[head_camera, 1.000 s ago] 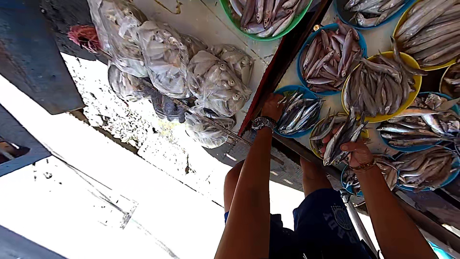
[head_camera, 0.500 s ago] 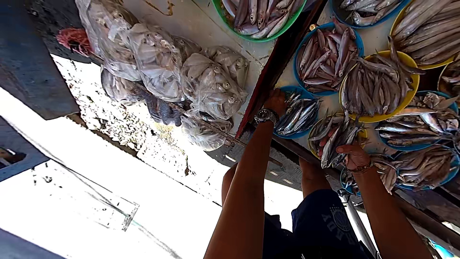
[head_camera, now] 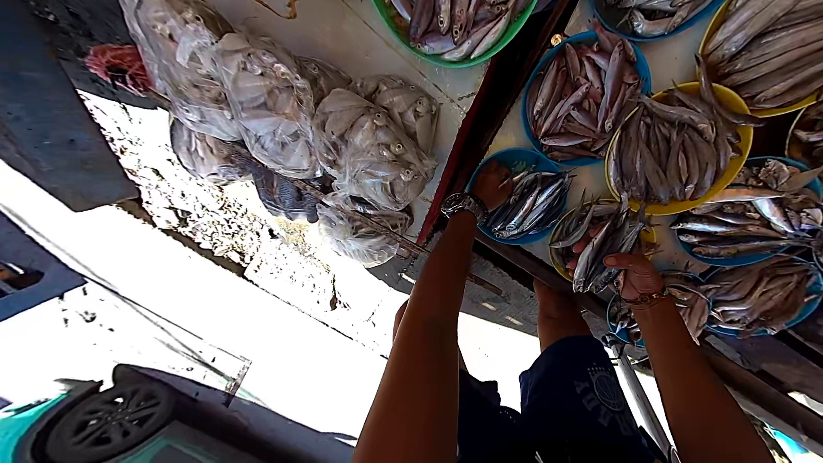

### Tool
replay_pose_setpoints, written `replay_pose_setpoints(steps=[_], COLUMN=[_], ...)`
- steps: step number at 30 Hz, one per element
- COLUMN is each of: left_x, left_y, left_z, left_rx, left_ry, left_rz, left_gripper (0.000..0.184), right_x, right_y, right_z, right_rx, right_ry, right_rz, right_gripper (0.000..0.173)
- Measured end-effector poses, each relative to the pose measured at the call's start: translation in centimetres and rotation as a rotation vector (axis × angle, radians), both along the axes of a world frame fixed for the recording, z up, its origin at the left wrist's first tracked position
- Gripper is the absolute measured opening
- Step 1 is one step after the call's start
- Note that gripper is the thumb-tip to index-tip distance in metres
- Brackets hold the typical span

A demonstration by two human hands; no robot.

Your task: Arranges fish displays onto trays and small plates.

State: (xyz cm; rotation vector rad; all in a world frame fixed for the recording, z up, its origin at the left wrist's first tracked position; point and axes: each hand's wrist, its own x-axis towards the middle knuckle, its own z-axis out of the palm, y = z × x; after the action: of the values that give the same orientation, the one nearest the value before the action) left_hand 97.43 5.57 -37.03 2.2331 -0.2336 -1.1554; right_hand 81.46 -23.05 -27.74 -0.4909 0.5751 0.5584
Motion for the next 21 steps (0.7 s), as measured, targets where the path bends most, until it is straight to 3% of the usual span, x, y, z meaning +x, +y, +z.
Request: replay_pose_setpoints(steps=[8,13,21], left_x=[0.3,0.0,-0.8], left_y=[1.1,0.7,1.3], left_z=[1.0,0.1,0.7], left_rx=[-0.137,-0.116,-0.173], left_ry=[0.154,0.05,0.019], left_rz=[0.149,0.101,0.477], left_gripper=[0.03,0.043,0.049], right_x=[-0.1,0.1,0.1], right_y=[-0.1,0.0,-0.4], right_z=[-0.5,-0.5,-1.5], right_rx=[-0.018,-0.003,-0.001], right_ry=[0.018,0.031,0.054], right_rz=[-0.032,-0.041,-0.072], right_gripper=[0.052,0.054,0.052])
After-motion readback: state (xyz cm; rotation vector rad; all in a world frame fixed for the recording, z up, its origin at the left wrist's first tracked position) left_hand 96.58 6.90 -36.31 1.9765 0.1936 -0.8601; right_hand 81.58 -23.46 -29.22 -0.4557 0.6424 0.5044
